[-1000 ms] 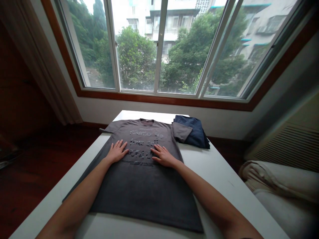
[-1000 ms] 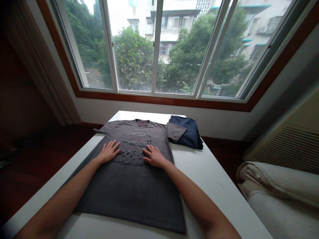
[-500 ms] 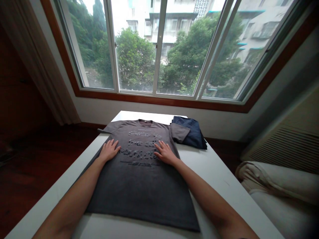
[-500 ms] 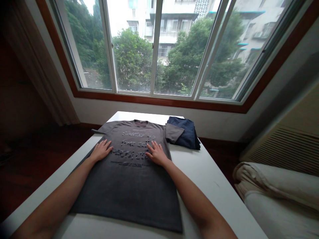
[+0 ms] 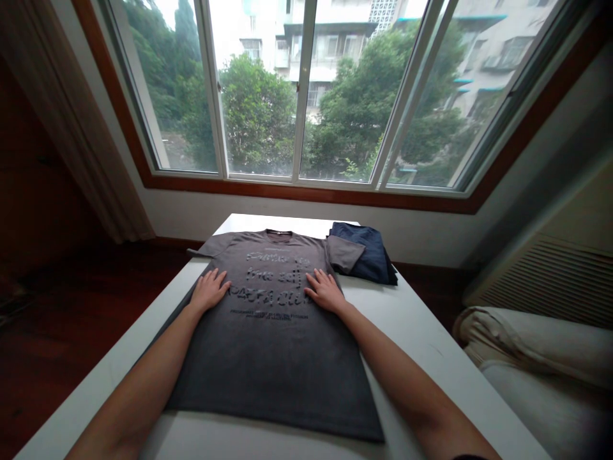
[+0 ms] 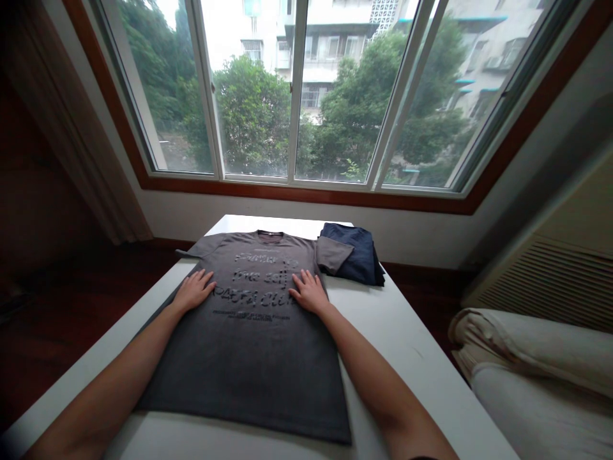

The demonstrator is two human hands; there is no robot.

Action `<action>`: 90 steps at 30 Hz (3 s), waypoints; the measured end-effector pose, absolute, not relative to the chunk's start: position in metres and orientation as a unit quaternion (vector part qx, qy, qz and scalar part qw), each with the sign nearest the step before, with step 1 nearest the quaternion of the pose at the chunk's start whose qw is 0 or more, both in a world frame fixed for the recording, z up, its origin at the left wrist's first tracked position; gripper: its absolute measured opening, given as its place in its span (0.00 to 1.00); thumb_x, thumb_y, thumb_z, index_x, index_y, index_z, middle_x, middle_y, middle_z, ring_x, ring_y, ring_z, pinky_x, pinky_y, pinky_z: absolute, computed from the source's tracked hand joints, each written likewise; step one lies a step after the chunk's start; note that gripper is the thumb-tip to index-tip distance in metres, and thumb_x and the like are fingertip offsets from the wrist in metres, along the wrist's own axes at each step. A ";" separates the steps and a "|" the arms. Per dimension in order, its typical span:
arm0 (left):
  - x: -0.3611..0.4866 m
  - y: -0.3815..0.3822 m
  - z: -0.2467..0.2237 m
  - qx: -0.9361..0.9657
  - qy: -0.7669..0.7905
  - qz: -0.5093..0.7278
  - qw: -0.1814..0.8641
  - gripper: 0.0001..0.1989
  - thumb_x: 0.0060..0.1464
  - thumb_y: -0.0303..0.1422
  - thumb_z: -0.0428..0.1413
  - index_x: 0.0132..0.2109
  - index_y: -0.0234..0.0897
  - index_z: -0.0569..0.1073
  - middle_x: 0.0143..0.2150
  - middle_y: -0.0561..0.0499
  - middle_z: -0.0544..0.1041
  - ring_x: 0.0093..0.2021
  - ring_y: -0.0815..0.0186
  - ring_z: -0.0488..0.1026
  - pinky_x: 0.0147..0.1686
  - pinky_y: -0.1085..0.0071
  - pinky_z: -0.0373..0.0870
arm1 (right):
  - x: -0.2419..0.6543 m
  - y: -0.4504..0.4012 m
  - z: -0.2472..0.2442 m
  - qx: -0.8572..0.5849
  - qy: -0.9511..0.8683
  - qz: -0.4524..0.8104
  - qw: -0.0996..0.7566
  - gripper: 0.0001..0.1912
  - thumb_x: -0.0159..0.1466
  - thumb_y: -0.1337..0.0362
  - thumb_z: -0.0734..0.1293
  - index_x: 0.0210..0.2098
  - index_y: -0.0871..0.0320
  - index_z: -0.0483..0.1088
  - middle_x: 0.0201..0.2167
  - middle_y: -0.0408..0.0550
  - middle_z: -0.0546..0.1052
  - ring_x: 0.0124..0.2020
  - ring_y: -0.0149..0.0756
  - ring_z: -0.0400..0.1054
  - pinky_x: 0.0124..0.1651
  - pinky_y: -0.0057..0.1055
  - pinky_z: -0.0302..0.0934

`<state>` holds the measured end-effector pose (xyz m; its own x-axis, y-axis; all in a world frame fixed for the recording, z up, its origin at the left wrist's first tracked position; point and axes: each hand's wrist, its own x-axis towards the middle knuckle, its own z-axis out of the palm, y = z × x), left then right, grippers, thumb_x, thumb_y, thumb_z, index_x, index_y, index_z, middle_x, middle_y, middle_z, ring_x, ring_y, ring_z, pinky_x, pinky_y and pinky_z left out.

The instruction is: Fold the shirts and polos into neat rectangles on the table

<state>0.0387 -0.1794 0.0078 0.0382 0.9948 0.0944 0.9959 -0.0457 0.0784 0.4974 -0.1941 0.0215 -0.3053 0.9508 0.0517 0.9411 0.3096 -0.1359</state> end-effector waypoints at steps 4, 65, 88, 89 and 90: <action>0.037 -0.177 0.005 -0.724 -0.687 -0.066 0.013 0.34 0.71 0.53 0.41 0.75 0.41 0.61 0.77 0.40 0.55 0.76 0.47 0.52 0.70 0.49 0.51 | 0.475 -0.206 0.023 -0.497 -0.863 0.051 0.079 0.37 0.74 0.39 0.52 0.77 0.47 0.50 0.79 0.51 0.44 0.79 0.50 0.35 0.76 0.53 0.33; 0.036 -0.179 0.010 -0.717 -0.693 -0.076 0.002 0.33 0.70 0.51 0.44 0.73 0.40 0.64 0.76 0.41 0.58 0.75 0.50 0.54 0.70 0.54 0.51 | 0.504 -0.190 0.020 -0.590 -0.803 0.046 0.064 0.35 0.75 0.43 0.54 0.75 0.51 0.55 0.77 0.53 0.50 0.78 0.49 0.42 0.75 0.50 0.41; 0.070 -0.196 0.029 -0.740 -0.671 -0.050 -0.022 0.31 0.69 0.51 0.47 0.72 0.42 0.65 0.77 0.40 0.55 0.76 0.45 0.51 0.70 0.45 0.52 | 0.508 -0.186 0.017 -0.584 -0.808 0.045 0.067 0.35 0.75 0.42 0.55 0.75 0.50 0.56 0.77 0.51 0.52 0.77 0.50 0.44 0.75 0.49 0.41; 0.082 -0.203 0.034 -0.757 -0.651 -0.050 -0.021 0.31 0.69 0.50 0.48 0.72 0.43 0.66 0.77 0.41 0.56 0.76 0.45 0.50 0.70 0.45 0.51 | 0.510 -0.185 0.016 -0.585 -0.807 0.041 0.069 0.35 0.74 0.42 0.55 0.75 0.50 0.57 0.77 0.52 0.53 0.77 0.50 0.45 0.75 0.48 0.43; 0.095 -0.210 0.038 -0.777 -0.627 -0.054 -0.019 0.30 0.69 0.50 0.49 0.71 0.44 0.66 0.77 0.42 0.55 0.77 0.45 0.50 0.71 0.45 0.50 | 0.511 -0.184 0.015 -0.585 -0.807 0.037 0.072 0.35 0.74 0.42 0.56 0.74 0.50 0.58 0.77 0.52 0.53 0.77 0.50 0.45 0.75 0.48 0.44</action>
